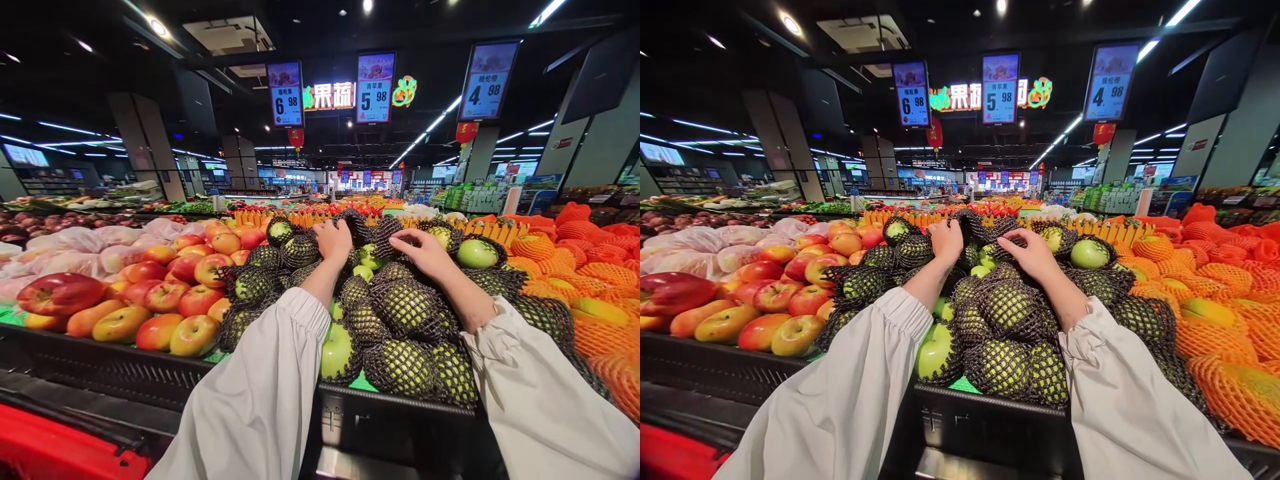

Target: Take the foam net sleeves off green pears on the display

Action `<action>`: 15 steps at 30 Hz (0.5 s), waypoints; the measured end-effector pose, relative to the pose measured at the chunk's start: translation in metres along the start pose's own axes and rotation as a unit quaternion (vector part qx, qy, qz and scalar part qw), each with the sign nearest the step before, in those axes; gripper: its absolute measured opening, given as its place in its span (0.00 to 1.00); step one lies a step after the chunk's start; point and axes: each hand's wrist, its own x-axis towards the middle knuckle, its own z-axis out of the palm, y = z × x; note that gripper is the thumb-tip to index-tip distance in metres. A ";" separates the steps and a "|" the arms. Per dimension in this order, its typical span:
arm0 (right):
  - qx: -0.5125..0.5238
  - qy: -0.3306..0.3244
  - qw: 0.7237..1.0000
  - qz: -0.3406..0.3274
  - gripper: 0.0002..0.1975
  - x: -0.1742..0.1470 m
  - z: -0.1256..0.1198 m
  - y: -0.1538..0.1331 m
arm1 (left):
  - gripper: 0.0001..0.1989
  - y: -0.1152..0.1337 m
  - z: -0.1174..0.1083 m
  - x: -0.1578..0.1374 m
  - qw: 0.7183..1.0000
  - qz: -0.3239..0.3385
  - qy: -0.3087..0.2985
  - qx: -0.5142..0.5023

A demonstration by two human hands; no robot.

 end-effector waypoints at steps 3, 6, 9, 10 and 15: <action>0.037 0.022 0.999 0.005 0.21 0.000 0.001 -0.002 | 0.06 0.003 0.001 -0.005 0.991 0.114 0.025 -0.064; 0.079 0.061 0.994 0.035 0.31 0.000 0.001 -0.003 | 0.08 0.006 0.009 -0.013 0.947 0.189 -0.123 -0.228; 0.082 0.074 0.994 0.013 0.37 0.000 0.001 -0.003 | 0.08 0.007 0.015 -0.021 0.884 0.130 -0.312 -0.323; 0.078 0.069 0.994 -0.011 0.35 0.000 0.001 -0.003 | 0.08 0.007 0.016 -0.022 0.870 0.106 -0.345 -0.335; 0.050 0.084 0.994 -0.052 0.20 0.003 -0.001 0.003 | 0.09 0.003 0.019 -0.015 0.865 0.012 -0.315 -0.392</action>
